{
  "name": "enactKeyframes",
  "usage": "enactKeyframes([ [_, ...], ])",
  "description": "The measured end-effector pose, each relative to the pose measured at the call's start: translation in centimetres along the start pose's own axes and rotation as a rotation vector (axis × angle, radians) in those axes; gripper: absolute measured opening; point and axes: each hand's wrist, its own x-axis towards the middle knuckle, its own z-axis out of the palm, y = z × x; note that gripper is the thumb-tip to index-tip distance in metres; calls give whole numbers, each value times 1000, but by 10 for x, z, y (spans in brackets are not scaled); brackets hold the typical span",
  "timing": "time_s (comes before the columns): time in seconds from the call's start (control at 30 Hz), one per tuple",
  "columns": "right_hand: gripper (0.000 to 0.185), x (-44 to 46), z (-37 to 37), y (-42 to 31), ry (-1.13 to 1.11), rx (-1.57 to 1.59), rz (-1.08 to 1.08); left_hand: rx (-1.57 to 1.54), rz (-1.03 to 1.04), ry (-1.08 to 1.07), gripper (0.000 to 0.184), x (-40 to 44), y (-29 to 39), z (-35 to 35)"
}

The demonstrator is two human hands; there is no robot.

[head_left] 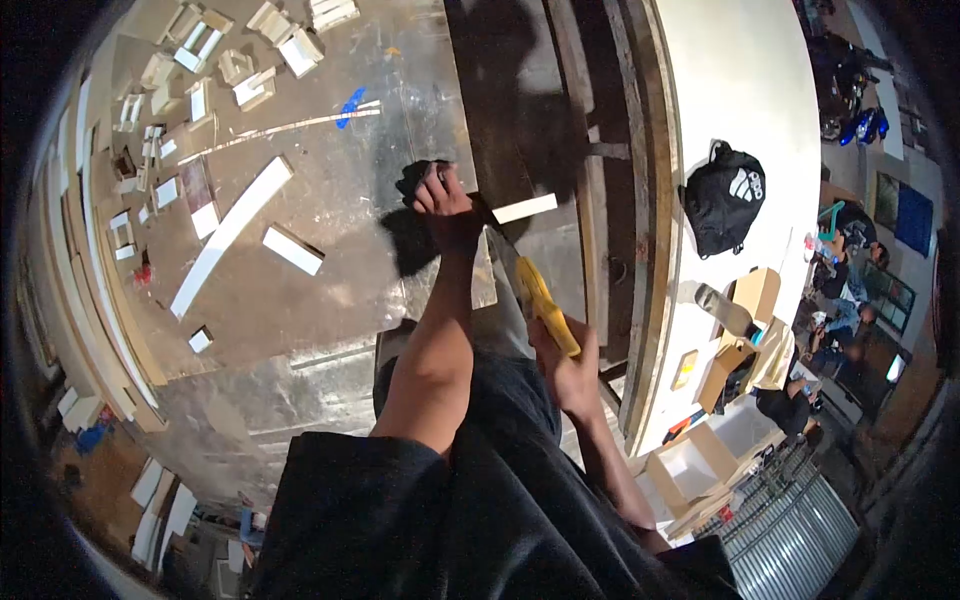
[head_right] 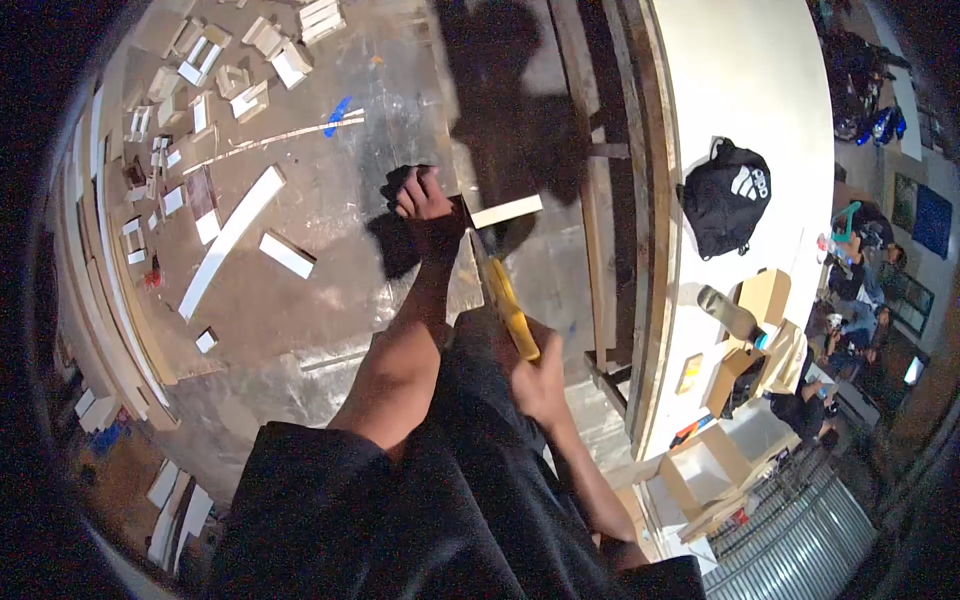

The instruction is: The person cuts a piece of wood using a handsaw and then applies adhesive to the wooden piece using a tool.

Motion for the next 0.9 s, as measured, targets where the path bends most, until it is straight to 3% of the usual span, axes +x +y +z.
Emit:
enactKeyframes([
  [0.2, 25, 3, -12, -6, -127, -29, -81, 59, 13, 35, 37, 0, -5, 9],
  [0.33, 48, 7, -19, -12, -221, -133, 4, 80, 7, -1, 40, -1, -3, 7],
  [0.37, 48, 2, -21, -22, -236, -101, 85, 63, -3, -9, 40, 0, -2, 5],
  [0.43, 47, -6, -21, -6, -181, 13, 0, 44, 2, 3, 40, -2, -4, 6],
  [0.6, 48, 4, -19, -18, -271, -45, 44, -7, -20, -3, 41, 4, -2, 5],
  [0.73, 48, -3, -22, -3, -164, -155, 60, -1, -15, -60, 39, -10, -2, 2],
  [0.83, 46, -1, -23, -28, -269, -30, 97, 22, 13, 37, 35, 1, -2, 6],
  [0.9, 45, 0, -21, -31, -249, -74, 75, 38, 6, -15, 36, -2, -4, 3],
])
